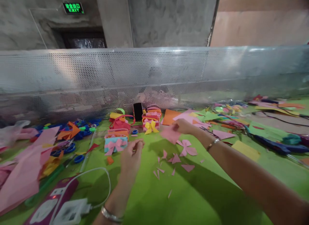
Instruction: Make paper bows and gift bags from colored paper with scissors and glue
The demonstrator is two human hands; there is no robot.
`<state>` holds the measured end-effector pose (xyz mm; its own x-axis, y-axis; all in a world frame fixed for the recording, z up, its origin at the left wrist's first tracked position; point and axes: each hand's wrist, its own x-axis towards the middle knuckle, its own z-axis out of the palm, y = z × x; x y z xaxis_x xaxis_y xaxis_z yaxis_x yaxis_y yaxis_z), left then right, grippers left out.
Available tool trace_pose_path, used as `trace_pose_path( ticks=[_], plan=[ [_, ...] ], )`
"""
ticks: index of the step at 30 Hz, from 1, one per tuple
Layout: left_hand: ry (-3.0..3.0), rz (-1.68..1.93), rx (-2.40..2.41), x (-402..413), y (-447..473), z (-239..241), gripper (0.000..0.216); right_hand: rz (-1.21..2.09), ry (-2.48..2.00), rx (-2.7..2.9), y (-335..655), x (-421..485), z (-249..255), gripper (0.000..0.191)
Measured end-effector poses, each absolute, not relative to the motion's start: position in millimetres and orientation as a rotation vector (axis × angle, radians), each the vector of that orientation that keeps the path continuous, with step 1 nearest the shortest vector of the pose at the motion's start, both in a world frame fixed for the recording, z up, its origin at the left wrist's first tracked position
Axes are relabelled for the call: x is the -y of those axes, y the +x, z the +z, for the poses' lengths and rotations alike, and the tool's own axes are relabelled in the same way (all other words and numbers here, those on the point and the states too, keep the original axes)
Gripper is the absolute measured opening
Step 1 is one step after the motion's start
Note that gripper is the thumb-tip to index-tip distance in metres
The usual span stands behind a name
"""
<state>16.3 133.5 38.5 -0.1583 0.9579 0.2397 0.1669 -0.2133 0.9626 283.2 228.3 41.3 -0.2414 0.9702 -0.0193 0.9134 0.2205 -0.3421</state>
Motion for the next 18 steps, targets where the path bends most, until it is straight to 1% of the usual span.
trace_pose_path(
  ticks=[3, 5, 6, 8, 9, 11, 15, 16, 18],
  plan=[
    [1.432, 1.471, -1.36, -136, 14, 40, 0.019, 0.399, -1.772, 2.258, 267, -238, 41, 0.032],
    [1.451, 1.485, -1.377, -137, 12, 40, 0.02, 0.445, -1.692, 2.316, 251, -230, 36, 0.03],
    [1.457, 1.487, -1.38, -138, 12, 39, 0.02, 0.479, -1.631, 2.366, 243, -222, 33, 0.026],
    [1.468, 1.489, -1.372, -139, 12, 39, 0.02, 0.531, -1.49, 2.479, 227, -207, 30, 0.011],
    [1.48, 1.49, -1.367, -139, 13, 38, 0.021, 0.541, -1.423, 2.524, 221, -200, 31, 0.008],
    [1.503, 1.506, -1.365, -139, 13, 39, 0.022, 0.507, -1.336, 2.555, 213, -190, 38, 0.017],
    [1.496, 1.582, -1.402, -137, 9, 44, 0.024, 0.341, -1.297, 2.515, 200, -176, 55, 0.043],
    [1.482, 1.617, -1.409, -137, 7, 46, 0.024, 0.318, -1.276, 2.536, 195, -170, 56, 0.044],
    [1.45, 1.691, -1.413, -137, 3, 49, 0.025, 0.318, -1.176, 2.652, 183, -154, 52, 0.037]
  ],
)
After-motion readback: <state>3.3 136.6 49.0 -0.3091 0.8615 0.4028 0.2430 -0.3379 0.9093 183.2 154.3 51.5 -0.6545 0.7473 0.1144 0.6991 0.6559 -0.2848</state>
